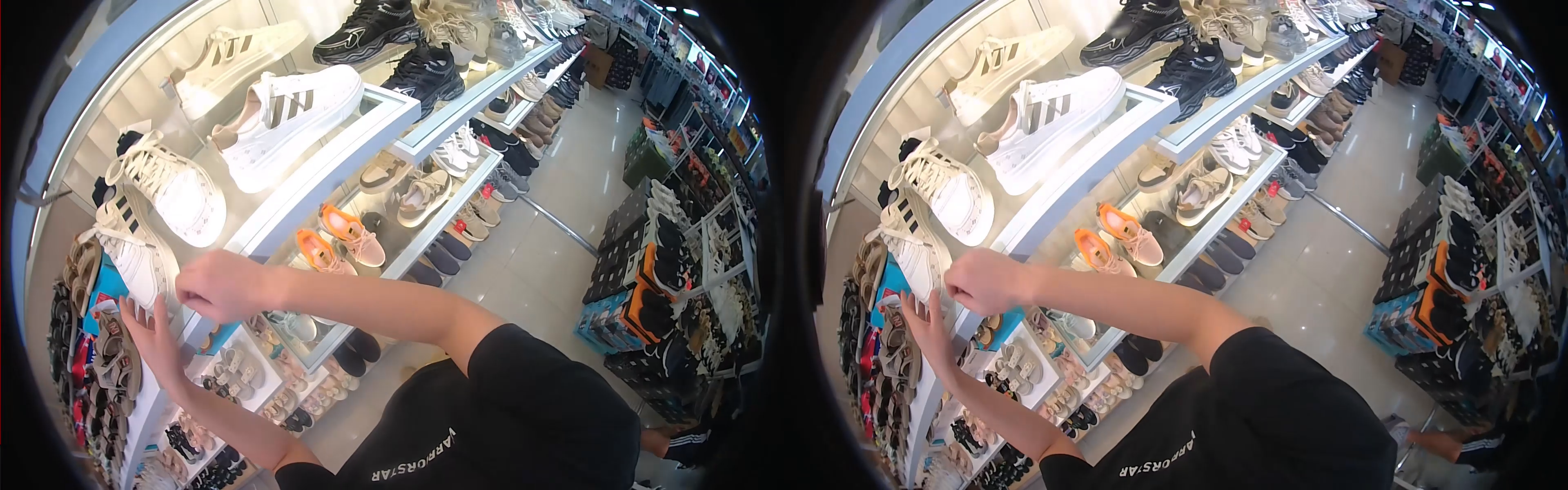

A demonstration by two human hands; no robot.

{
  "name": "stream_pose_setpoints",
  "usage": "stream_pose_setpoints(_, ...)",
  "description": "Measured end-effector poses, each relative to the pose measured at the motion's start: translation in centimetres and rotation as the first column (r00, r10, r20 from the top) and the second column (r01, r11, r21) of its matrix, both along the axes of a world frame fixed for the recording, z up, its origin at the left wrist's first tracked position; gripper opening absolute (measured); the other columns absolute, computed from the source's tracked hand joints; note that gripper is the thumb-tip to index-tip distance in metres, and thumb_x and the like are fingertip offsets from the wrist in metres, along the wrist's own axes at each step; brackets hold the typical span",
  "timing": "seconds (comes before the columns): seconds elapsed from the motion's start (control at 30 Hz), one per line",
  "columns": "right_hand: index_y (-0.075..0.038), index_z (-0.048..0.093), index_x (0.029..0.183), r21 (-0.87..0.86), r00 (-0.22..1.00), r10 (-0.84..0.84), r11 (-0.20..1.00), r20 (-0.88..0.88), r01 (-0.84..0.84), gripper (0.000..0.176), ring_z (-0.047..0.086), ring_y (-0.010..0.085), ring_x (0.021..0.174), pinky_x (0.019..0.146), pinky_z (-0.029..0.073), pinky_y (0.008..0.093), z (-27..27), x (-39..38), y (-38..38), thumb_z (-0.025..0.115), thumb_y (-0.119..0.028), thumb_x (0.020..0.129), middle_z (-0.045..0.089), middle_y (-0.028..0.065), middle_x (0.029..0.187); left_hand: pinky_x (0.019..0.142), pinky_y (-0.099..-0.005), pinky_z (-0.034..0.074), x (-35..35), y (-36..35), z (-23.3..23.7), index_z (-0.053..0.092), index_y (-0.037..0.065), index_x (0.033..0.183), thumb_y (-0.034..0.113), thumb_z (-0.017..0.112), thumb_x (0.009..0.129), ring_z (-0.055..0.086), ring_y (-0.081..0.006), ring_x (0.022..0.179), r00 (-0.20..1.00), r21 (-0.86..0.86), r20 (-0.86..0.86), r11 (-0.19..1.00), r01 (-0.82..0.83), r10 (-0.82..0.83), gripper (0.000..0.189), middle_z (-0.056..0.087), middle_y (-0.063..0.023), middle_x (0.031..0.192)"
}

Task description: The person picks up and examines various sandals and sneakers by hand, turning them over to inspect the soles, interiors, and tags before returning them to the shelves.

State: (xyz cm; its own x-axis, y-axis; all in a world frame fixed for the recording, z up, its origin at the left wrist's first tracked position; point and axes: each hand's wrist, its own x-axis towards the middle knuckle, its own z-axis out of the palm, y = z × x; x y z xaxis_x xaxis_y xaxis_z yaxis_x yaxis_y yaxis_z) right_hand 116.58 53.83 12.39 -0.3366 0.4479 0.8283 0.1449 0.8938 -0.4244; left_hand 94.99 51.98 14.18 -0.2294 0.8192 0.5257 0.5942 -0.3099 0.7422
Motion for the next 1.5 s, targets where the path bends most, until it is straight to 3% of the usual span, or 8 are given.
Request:
stream_pose_setpoints(0.13,-0.007,0.064,0.091,0.177,0.991,0.124,0.976,0.052,-0.131,0.010,0.063,0.0271,0.088,0.072,0.052,0.0398,-2.6,7.8,-3.4,0.070,-0.008,0.083,0.062,0.0071,0.095,0.110,-0.0414,0.039,-0.9,0.4,-0.6,0.024,0.000,0.156,0.023,0.065,0.098,0.039,-0.0363,0.142,0.998,0.033,-0.063,0.999,-0.003,0.005,0.075,0.034,-0.0257,0.156)
stream_pose_setpoints(0.3,-0.005,0.067,0.098,-0.342,0.978,-0.126,0.923,0.164,0.176,0.011,0.067,0.0218,0.079,0.073,0.053,0.0324,-9.8,29.0,-7.4,0.070,-0.010,0.088,0.067,0.0073,0.091,0.113,-0.0377,0.037,-0.4,0.5,-0.9,0.033,-0.006,0.149,0.011,0.057,0.102,0.042,-0.0271,0.141,0.991,0.273,-0.008,0.953,-0.128,0.135,0.056,0.042,-0.0198,0.152)
stream_pose_setpoints(0.47,0.000,0.069,0.102,-0.701,0.689,-0.572,0.256,0.445,0.666,0.021,0.071,0.0254,0.081,0.074,0.056,0.0357,-24.5,50.1,-18.0,0.071,-0.014,0.087,0.072,0.0136,0.090,0.096,-0.0344,0.048,8.3,-5.7,-6.3,0.057,-0.009,0.124,0.000,0.049,0.100,0.062,-0.0256,0.109,0.925,0.610,0.001,0.733,-0.302,0.380,0.027,0.063,-0.0180,0.122)
stream_pose_setpoints(0.57,0.000,0.070,0.103,-0.749,0.617,-0.581,0.020,0.531,0.663,0.021,0.072,0.0252,0.081,0.074,0.057,0.0350,-28.1,57.1,-24.4,0.071,-0.014,0.087,0.073,0.0158,0.091,0.079,-0.0308,0.048,19.9,-8.9,-12.2,0.059,-0.007,0.110,-0.006,0.047,0.095,0.059,-0.0197,0.088,1.000,0.424,0.024,0.906,-0.006,-0.004,0.019,0.062,-0.0134,0.099)
stream_pose_setpoints(0.67,0.001,0.070,0.103,-0.761,0.616,-0.629,0.059,0.474,0.646,0.021,0.071,0.0210,0.081,0.074,0.056,0.0320,-26.2,60.0,-22.6,0.071,-0.014,0.089,0.073,0.0143,0.089,0.074,-0.0308,0.050,31.6,-8.3,-15.8,0.064,-0.005,0.098,-0.012,0.054,0.086,0.062,-0.0206,0.079,0.940,0.176,0.213,0.956,0.233,-0.268,0.017,0.065,-0.0150,0.092)
stream_pose_setpoints(1.0,0.003,0.057,0.129,-0.533,0.843,-0.452,0.809,-0.291,0.250,0.037,0.058,0.0186,0.119,0.102,0.044,0.0327,-4.4,59.8,2.9,0.064,-0.015,0.098,0.065,0.0143,0.124,0.089,-0.0414,0.050,47.5,0.7,-9.1,0.066,0.000,0.107,-0.005,0.069,0.073,0.061,-0.0338,0.108,0.726,0.104,-0.300,0.735,0.670,-0.620,0.035,0.063,-0.0164,0.116)
stream_pose_setpoints(1.17,-0.001,0.044,0.145,-0.431,0.937,-0.347,0.852,-0.041,0.296,0.083,0.049,0.0269,0.135,0.112,0.037,0.0401,0.8,60.6,12.0,0.084,-0.028,0.077,0.052,0.0159,0.144,0.094,-0.0401,0.048,50.3,4.1,-9.5,0.065,0.000,0.113,-0.004,0.070,0.073,0.058,-0.0332,0.115,0.792,0.165,-0.255,0.782,0.601,-0.555,0.040,0.059,-0.0190,0.127)
stream_pose_setpoints(1.5,-0.013,0.065,0.119,0.079,0.855,-0.402,0.913,0.328,0.400,0.066,0.042,0.0392,0.135,0.109,0.038,0.0472,0.7,60.9,15.4,0.093,-0.032,0.063,0.044,0.0167,0.146,0.094,-0.0407,0.048,52.6,5.8,-10.3,0.065,0.001,0.110,0.002,0.068,0.078,0.061,-0.0346,0.111,0.952,0.034,-0.229,0.976,0.214,-0.201,0.032,0.063,-0.0184,0.119)
